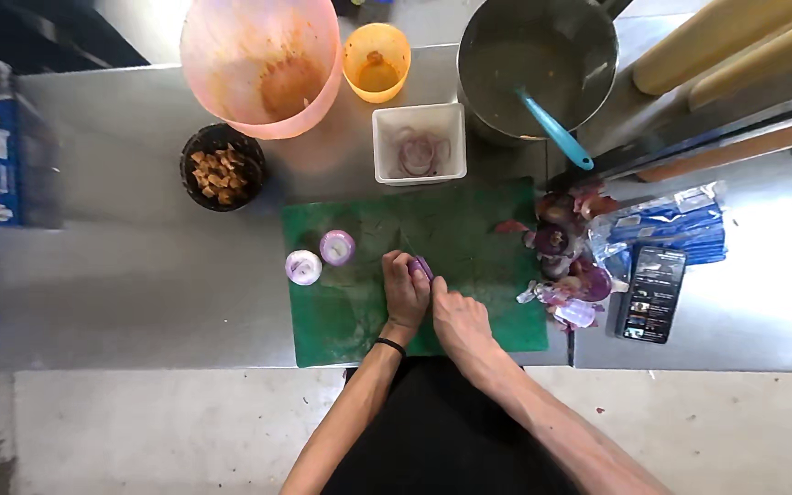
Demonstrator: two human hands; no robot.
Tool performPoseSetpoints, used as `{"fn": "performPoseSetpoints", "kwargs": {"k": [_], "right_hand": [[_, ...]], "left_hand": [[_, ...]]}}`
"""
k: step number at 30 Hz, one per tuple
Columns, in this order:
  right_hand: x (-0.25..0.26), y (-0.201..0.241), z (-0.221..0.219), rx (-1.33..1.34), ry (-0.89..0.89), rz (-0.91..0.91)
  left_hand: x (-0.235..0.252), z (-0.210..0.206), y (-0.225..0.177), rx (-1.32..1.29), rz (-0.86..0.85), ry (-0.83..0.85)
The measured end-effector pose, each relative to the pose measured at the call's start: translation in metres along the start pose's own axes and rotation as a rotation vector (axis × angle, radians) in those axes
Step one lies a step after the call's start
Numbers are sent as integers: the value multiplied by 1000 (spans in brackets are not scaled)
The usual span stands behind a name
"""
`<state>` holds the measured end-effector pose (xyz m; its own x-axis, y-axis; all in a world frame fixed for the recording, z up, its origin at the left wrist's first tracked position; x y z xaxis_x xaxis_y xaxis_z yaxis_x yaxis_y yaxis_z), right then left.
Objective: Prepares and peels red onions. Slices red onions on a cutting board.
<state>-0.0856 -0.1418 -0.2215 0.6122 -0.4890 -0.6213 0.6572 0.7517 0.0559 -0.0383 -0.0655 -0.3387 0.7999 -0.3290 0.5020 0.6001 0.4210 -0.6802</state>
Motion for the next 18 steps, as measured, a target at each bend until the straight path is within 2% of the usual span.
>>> {"fn": "performPoseSetpoints", "kwargs": {"k": [4,12,16,18], "right_hand": [[-1,-5,-4,-48,55,-43],[-44,-78,-93,46,-126,-50],[-62,-93,-96,88,-196,-4],[-68,-97,-90,127,-320,27]], "left_hand": [[3,1,0,6,-2,35],[2,0,-1,-9,2,18],[-1,2,-2,-6,3,16],[0,1,-3,-5,14,29]]}}
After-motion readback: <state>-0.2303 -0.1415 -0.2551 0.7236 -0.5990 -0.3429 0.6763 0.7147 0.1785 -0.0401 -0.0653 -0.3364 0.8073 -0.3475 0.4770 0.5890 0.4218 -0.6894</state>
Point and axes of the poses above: each hand's wrist, its own x-axis towards the middle knuckle, its own z-axis out of the back of the hand, y = z × x, the point moved 1 cm from there along x, towards the middle knuckle, and after that the axes turned 15 degrees about -z, right-handed, at the moved point
